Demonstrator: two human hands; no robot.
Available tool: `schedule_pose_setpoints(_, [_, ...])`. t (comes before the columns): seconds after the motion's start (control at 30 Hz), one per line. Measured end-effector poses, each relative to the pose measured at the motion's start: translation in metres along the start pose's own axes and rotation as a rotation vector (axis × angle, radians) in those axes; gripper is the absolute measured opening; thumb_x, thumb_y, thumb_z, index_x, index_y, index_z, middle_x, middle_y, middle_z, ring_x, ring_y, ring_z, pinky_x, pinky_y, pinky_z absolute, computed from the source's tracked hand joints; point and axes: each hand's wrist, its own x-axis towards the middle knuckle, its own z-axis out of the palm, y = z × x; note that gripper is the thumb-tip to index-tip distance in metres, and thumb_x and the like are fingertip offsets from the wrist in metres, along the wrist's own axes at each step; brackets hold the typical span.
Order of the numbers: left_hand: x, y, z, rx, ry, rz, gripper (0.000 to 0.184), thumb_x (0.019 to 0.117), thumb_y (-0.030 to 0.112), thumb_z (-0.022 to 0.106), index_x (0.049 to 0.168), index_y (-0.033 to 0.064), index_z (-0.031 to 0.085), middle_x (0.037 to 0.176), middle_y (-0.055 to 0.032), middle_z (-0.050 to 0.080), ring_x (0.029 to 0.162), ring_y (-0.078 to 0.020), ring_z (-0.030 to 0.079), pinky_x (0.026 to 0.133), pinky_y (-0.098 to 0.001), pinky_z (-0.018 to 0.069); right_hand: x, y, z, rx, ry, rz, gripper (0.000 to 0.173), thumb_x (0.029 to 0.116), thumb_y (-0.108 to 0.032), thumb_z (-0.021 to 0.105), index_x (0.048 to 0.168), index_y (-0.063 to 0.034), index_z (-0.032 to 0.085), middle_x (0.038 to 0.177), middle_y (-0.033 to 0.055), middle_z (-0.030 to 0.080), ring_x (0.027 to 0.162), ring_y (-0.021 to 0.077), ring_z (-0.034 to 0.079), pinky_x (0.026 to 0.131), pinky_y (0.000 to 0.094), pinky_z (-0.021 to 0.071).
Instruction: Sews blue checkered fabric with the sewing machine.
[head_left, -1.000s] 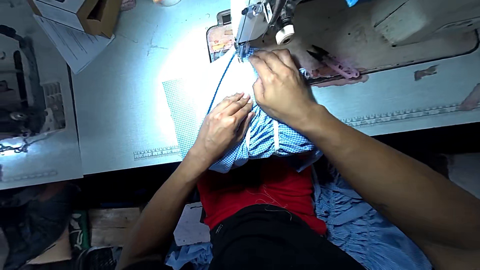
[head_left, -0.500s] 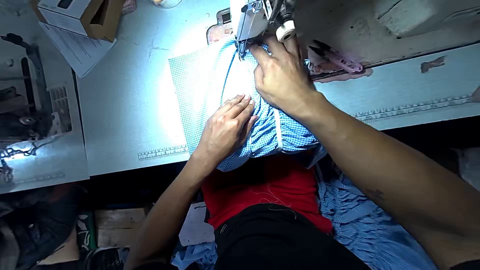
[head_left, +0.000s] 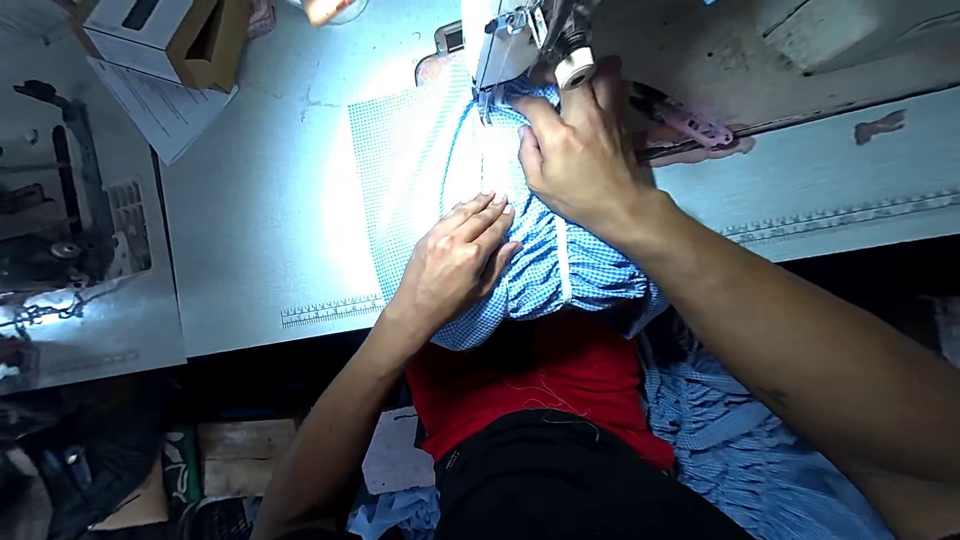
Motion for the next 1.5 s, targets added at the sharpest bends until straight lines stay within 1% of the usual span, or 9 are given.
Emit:
schedule_pose_setpoints(0.1, [0.001,0.002,-0.002,0.031,-0.021,0.001,0.039,0.1073,0.031,0.053,0.133,0.0055,0.069,0.142,-0.0103,0.065,0.139,-0.0242,0.055,0.119,-0.0377,0.0409,-0.004,0.005,-0.002,0.033,0.022,-0.103,0.033,0.1062,-0.025,0.043,0.116,-0.0078,0.069,0.119,0.0175,0.067,0.118,0.039,0.059,0.095,0.0522,0.046])
schedule_pose_setpoints(0.2, [0.002,0.004,-0.004,0.062,-0.04,0.005,0.04,0.1074,0.033,0.052,0.132,0.006,0.07,0.141,-0.0103,0.065,0.138,-0.0242,0.056,0.118,-0.0383,0.0417,-0.008,0.0,-0.015,0.016,-0.126,-0.054,0.049,0.0971,-0.038,0.046,0.132,-0.0096,0.066,0.135,0.0163,0.062,0.131,0.0399,0.052,0.105,0.0541,0.0428])
schedule_pose_setpoints(0.3, [0.002,0.007,-0.004,0.116,-0.062,0.014,0.044,0.1088,0.035,0.048,0.135,0.0054,0.067,0.142,-0.0115,0.064,0.139,-0.0257,0.055,0.119,-0.0404,0.0406,-0.017,-0.001,-0.015,0.006,-0.112,-0.056,0.048,0.0959,-0.019,0.046,0.141,-0.011,0.06,0.144,0.0165,0.056,0.132,0.0418,0.049,0.104,0.0565,0.0422])
schedule_pose_setpoints(0.43, [0.002,0.011,-0.004,0.181,-0.024,0.039,0.043,0.1091,0.034,0.047,0.133,0.0044,0.069,0.139,-0.0131,0.066,0.134,-0.0266,0.059,0.119,-0.0409,0.0408,-0.02,0.006,-0.011,-0.002,0.01,-0.163,0.031,0.1047,-0.019,0.044,0.117,-0.0098,0.071,0.116,0.0147,0.068,0.111,0.0392,0.06,0.092,0.0543,0.0452])
schedule_pose_setpoints(0.57, [0.0,0.016,-0.004,0.207,-0.036,0.046,0.045,0.1088,0.036,0.048,0.133,0.0043,0.068,0.138,-0.0127,0.067,0.134,-0.0259,0.06,0.118,-0.0404,0.0418,-0.018,0.009,-0.013,-0.03,-0.055,-0.12,0.043,0.0971,-0.031,0.046,0.13,-0.0139,0.067,0.131,0.0141,0.064,0.123,0.0408,0.056,0.096,0.0577,0.0448])
schedule_pose_setpoints(0.93, [-0.012,0.032,0.007,0.165,-0.039,-0.049,0.044,0.1088,0.031,0.045,0.142,0.0066,0.062,0.149,-0.0101,0.059,0.143,-0.0249,0.05,0.122,-0.0451,0.0361,-0.01,-0.012,-0.026,-0.08,-0.07,0.012,0.039,0.1076,-0.03,0.043,0.124,-0.0049,0.067,0.134,0.0232,0.061,0.127,0.0494,0.052,0.102,0.0659,0.0385])
schedule_pose_setpoints(1.2, [-0.002,-0.053,-0.028,0.06,-0.263,0.265,0.085,0.0903,0.081,0.043,0.154,0.0252,0.051,0.164,-0.0043,0.041,0.156,-0.0297,0.028,0.127,-0.0598,0.018,-0.041,-0.008,-0.012,0.029,-0.077,0.021,0.039,0.1051,-0.026,0.04,0.134,-0.0191,0.066,0.137,0.0102,0.061,0.125,0.0375,0.054,0.098,0.0563,0.0423])
schedule_pose_setpoints(1.37, [-0.006,0.002,-0.002,0.093,-0.002,0.005,0.04,0.1068,0.035,0.052,0.133,0.01,0.07,0.144,-0.0097,0.064,0.14,-0.0247,0.054,0.124,-0.0486,0.0324,-0.035,-0.001,-0.012,0.008,-0.051,-0.006,0.037,0.1047,-0.028,0.042,0.13,-0.0184,0.067,0.134,0.0105,0.063,0.123,0.0372,0.056,0.097,0.0547,0.0426])
schedule_pose_setpoints(1.5, [-0.019,0.046,0.018,0.134,0.151,0.018,0.024,0.1015,0.01,0.057,0.114,0.0007,0.074,0.123,-0.0166,0.073,0.123,-0.0298,0.067,0.114,-0.0452,0.0469,-0.028,0.011,-0.011,-0.006,-0.066,-0.018,0.038,0.1027,-0.028,0.042,0.132,-0.0197,0.066,0.136,0.0107,0.062,0.126,0.0373,0.055,0.099,0.0556,0.0434])
